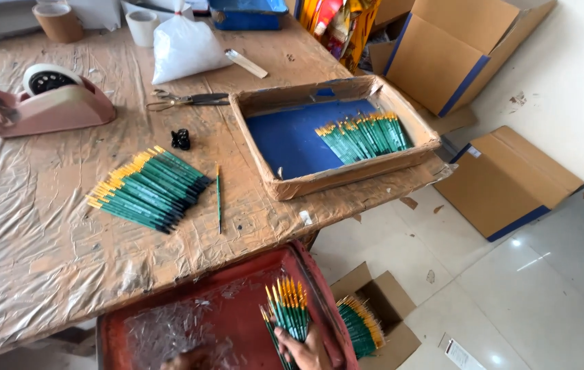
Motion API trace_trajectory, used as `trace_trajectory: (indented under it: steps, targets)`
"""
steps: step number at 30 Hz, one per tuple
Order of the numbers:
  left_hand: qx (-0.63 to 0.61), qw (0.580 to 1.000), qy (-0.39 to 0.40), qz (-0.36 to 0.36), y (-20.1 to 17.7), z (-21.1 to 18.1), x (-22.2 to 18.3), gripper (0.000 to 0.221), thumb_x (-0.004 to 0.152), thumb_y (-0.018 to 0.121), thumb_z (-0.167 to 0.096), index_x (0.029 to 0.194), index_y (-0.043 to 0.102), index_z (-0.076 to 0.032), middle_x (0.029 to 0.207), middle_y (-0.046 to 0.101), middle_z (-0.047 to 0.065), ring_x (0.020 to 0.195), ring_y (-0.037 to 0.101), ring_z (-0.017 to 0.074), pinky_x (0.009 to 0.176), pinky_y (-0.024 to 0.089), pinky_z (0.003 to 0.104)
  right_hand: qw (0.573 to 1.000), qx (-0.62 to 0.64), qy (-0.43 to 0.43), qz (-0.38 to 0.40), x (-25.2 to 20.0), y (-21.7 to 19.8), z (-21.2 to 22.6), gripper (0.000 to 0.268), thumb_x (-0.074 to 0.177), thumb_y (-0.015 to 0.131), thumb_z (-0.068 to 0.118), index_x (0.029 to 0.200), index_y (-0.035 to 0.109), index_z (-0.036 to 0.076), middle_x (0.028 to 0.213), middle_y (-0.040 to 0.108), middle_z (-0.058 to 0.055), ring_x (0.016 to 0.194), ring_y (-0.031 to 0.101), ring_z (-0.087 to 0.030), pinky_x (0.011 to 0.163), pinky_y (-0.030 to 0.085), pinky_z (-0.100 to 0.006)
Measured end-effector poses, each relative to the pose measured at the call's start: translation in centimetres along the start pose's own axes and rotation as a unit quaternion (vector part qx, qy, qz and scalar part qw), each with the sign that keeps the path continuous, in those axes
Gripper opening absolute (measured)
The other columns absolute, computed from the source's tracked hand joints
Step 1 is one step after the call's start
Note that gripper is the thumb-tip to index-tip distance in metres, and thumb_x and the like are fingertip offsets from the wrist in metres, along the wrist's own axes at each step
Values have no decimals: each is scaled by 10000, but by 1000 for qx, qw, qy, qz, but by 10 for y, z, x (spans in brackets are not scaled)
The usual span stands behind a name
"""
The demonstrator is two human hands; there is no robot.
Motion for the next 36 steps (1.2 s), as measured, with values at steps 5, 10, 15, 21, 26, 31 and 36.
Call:
trace_trajectory:
  steps: [5, 10, 15, 21, 26, 31, 36]
  targets:
    - [-176, 980, -68, 62, -94, -211, 30, 347, 855, 777, -312, 1162, 805, -152, 946, 866, 58, 845, 794, 107, 753, 638, 310, 993, -74, -84, -40, -23, -7, 58, 228, 936, 713, 192, 954, 732, -34, 497, 579, -28, 361, 542, -110, 318, 452, -264]
    - [-472, 874, -47, 110, -66, -226, 48, 291, 955, 693, -210, 1162, 729, -8, 1055, 801, 96, 971, 764, 153, 860, 642, 310, 999, 26, -27, 3, -50, 10, 82, 179, 926, 701, 103, 976, 736, -66, 544, 562, -6, 404, 484, -78, 341, 367, -248]
    - [-545, 827, -13, 134, -77, -255, 57, 280, 1035, 592, -229, 1168, 663, 7, 1104, 753, 100, 1039, 739, 174, 916, 632, 322, 999, 21, -44, -12, -50, -7, 50, 118, 886, 735, 47, 946, 743, -54, 560, 588, -4, 400, 482, -71, 342, 363, -245]
    - [-572, 809, 25, 133, -85, -270, 60, 297, 1061, 554, -233, 1205, 629, 15, 1137, 746, 99, 1092, 731, 164, 945, 610, 328, 998, -16, -44, -36, -54, -18, 34, 118, 858, 771, 26, 950, 767, -47, 616, 651, -6, 419, 483, -54, 368, 352, -230]
    - [-511, 848, -28, 142, -78, -272, 54, 274, 1039, 579, -208, 1170, 659, 19, 1101, 776, 106, 1027, 749, 161, 884, 647, 318, 996, -26, -77, -39, -55, -11, 48, 115, 863, 771, 50, 947, 778, -29, 593, 646, -3, 405, 483, -51, 362, 348, -220]
    - [-417, 903, -74, 67, -77, -256, 50, 279, 1001, 650, -183, 1211, 714, -10, 982, 809, 98, 816, 738, 157, 694, 616, 321, 969, -167, -174, -47, -50, -6, 57, 88, 915, 760, 143, 875, 741, 67, 573, 640, 7, 439, 537, -64, 417, 417, -251]
    - [-29, 995, -93, 36, -63, -216, 53, 323, 1046, 611, -198, 1362, 675, -174, 938, 793, 124, 612, 743, 230, 583, 608, 389, 863, -357, -356, -34, -58, 27, 114, 150, 1003, 699, 196, 990, 684, 48, 763, 681, -41, 623, 649, -102, 534, 511, -287]
Point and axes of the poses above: each hand's wrist, its own x-axis towards the middle knuckle, its own y-axis out of the palm, z = x × y, the point moved 7 cm from there along x, towards the middle knuckle
